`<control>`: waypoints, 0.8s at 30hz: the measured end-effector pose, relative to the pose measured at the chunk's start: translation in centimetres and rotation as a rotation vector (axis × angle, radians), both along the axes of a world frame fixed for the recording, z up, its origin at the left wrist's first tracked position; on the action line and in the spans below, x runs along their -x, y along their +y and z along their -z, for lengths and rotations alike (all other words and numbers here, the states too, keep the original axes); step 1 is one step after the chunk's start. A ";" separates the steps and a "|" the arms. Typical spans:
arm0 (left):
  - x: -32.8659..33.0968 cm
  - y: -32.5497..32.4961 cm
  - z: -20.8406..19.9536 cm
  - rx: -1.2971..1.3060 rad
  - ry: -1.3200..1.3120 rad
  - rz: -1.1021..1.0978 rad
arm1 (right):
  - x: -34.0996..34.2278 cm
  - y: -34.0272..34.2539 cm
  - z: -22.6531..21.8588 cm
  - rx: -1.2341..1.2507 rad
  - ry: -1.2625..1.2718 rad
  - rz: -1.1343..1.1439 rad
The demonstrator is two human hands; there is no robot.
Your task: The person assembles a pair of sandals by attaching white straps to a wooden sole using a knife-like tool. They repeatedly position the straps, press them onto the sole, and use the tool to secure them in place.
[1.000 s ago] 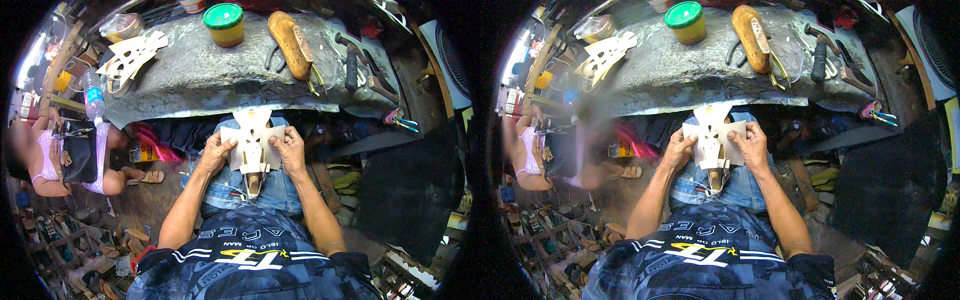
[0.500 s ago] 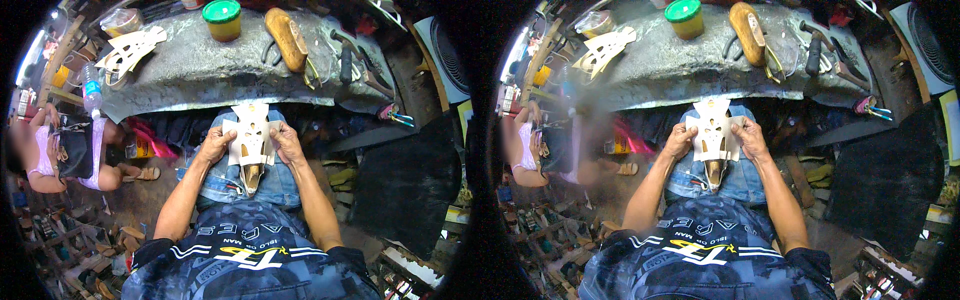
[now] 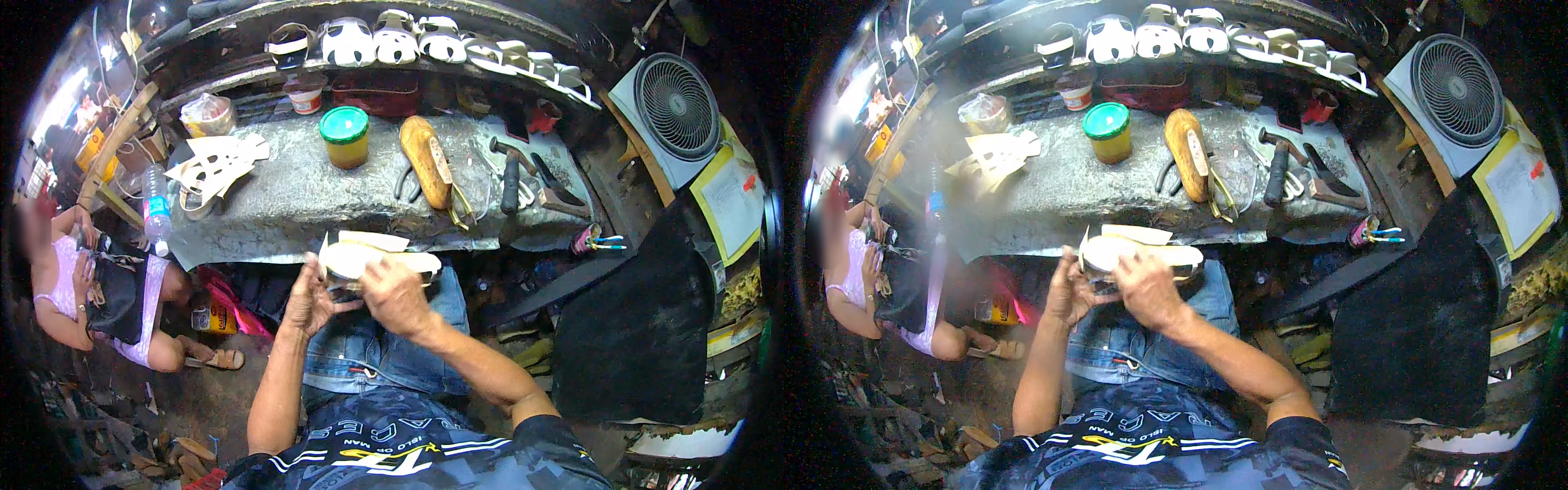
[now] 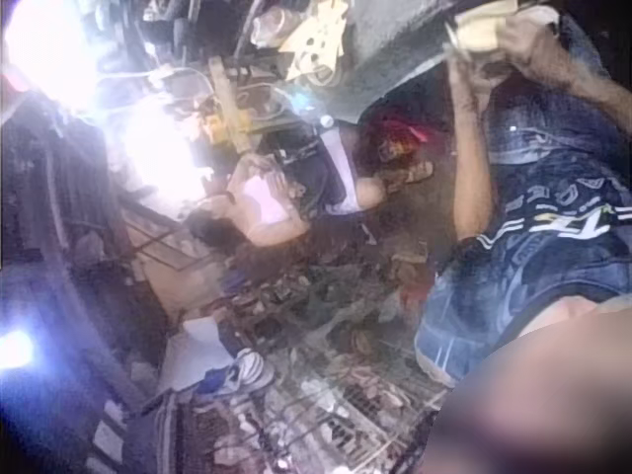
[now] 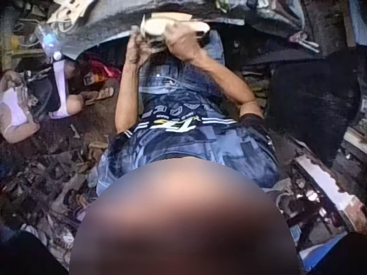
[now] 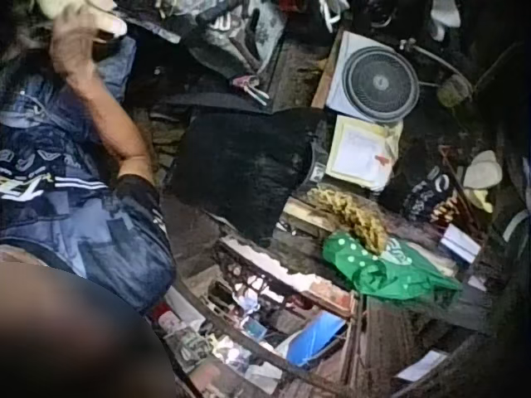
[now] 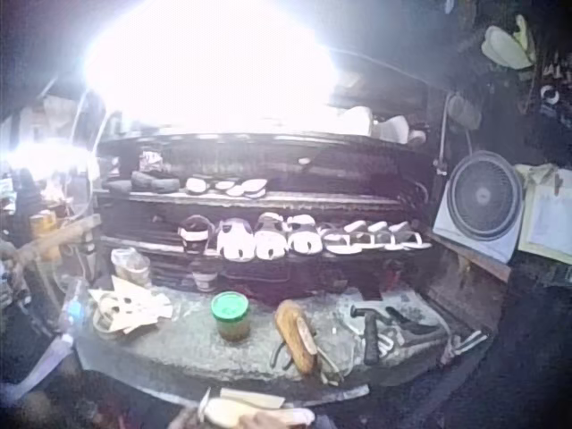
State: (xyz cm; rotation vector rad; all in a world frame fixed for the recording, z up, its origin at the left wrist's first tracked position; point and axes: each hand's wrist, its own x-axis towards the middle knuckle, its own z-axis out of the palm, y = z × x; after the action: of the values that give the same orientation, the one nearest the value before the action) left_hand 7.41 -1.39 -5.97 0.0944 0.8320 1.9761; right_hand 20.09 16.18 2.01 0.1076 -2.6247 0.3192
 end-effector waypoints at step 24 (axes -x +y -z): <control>0.4 -2.1 6.0 -0.318 -0.110 0.017 | 7.7 22.9 -3.1 -0.414 0.016 0.416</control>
State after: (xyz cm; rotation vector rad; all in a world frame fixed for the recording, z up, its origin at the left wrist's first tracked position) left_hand 6.99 -3.45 -11.97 0.1756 0.4404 2.0631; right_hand 12.42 39.09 5.11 -0.2938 -2.5769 -0.3651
